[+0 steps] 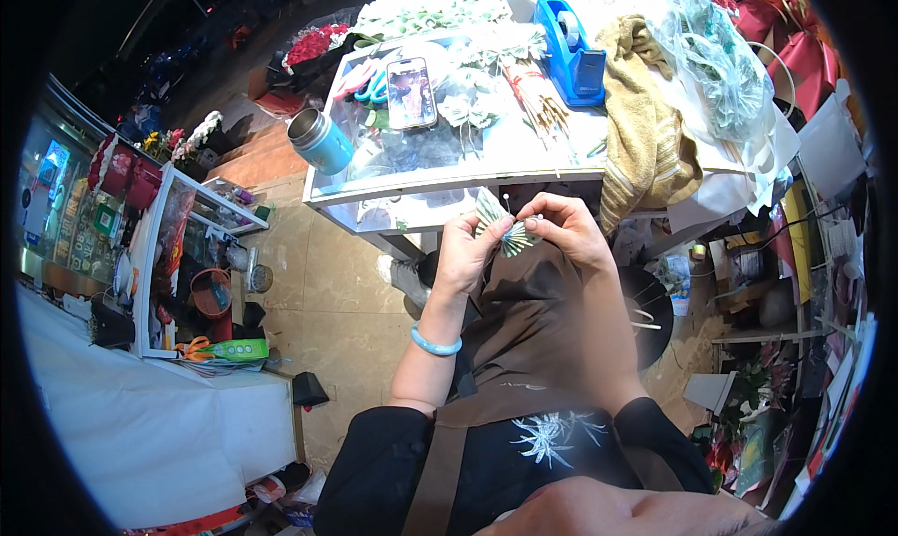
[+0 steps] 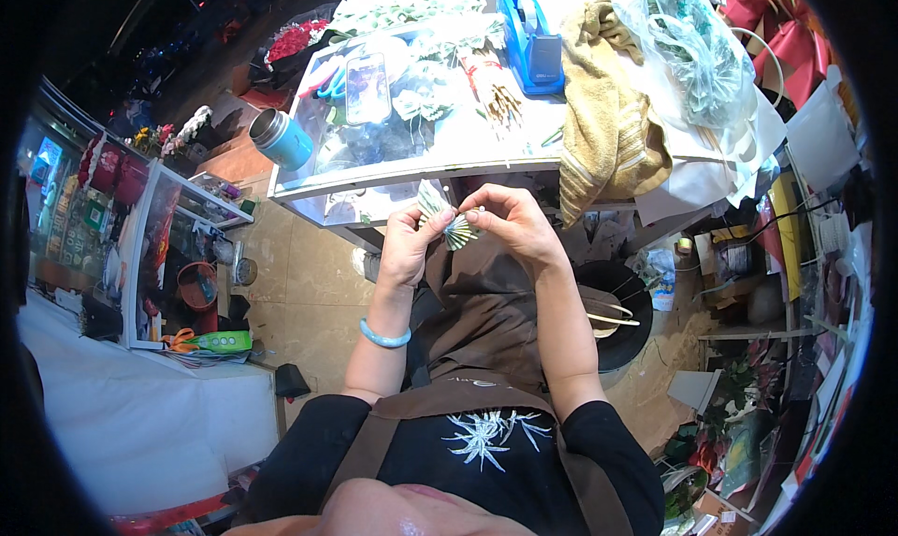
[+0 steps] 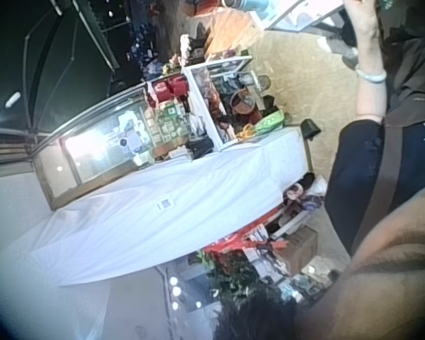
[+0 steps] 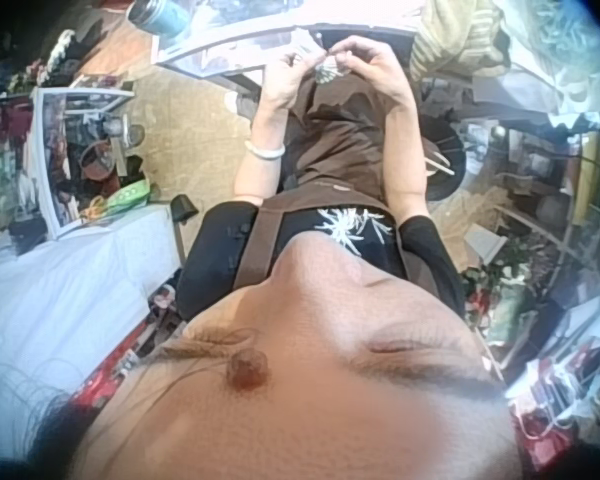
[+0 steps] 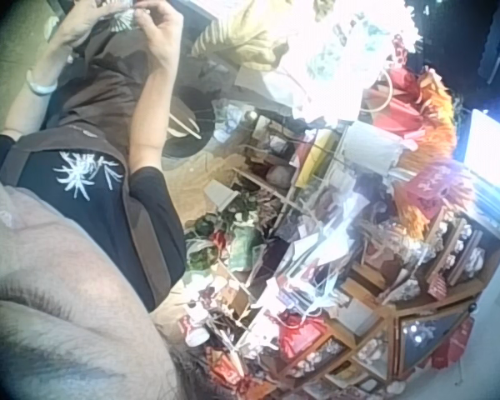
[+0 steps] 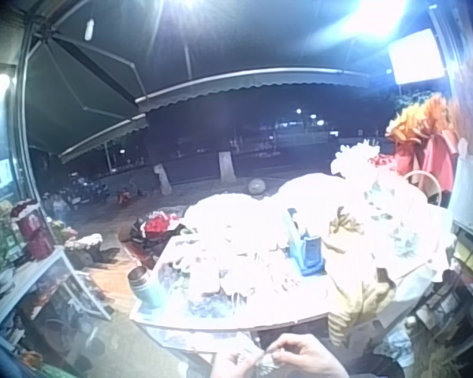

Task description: The person assembles a small green paper fan by inserting thin sticks into its center and securing them with a thin wire. They repeatedly adjust the fan's shape and position the sticks to maintain symmetry. The completed fan is placed on the table among other similar items.

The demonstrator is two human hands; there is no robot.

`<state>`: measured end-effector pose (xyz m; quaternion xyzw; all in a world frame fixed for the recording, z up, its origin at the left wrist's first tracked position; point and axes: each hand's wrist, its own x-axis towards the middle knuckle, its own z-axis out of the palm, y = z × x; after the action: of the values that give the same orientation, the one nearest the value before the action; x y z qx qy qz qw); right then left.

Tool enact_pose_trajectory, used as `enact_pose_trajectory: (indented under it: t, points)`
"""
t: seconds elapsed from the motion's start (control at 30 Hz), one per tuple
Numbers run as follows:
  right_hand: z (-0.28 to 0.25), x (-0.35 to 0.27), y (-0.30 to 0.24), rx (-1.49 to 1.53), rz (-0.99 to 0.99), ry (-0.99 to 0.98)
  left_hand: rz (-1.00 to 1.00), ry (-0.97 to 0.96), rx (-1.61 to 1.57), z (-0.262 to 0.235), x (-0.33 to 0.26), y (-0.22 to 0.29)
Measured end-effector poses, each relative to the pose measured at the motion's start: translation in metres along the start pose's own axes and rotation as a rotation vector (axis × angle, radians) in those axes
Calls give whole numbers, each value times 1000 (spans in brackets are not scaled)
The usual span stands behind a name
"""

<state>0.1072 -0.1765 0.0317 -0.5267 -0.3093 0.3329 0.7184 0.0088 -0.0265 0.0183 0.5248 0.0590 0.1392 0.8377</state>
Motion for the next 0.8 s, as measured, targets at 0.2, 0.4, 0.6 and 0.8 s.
enact_pose_trajectory:
  t: [0.2,0.4,0.6,0.8]
  points:
    - [-2,1,-4,-51,7,-10,-10,-28,59,0,0,2]
    - [-3,3,-3,14,25,9,-10,-26,55,2,0,4]
    - [-4,7,8,112,12,16,-15,-35,62,1,0,4]
    - [-5,7,9,104,22,13,-12,-37,40,-1,1,2]
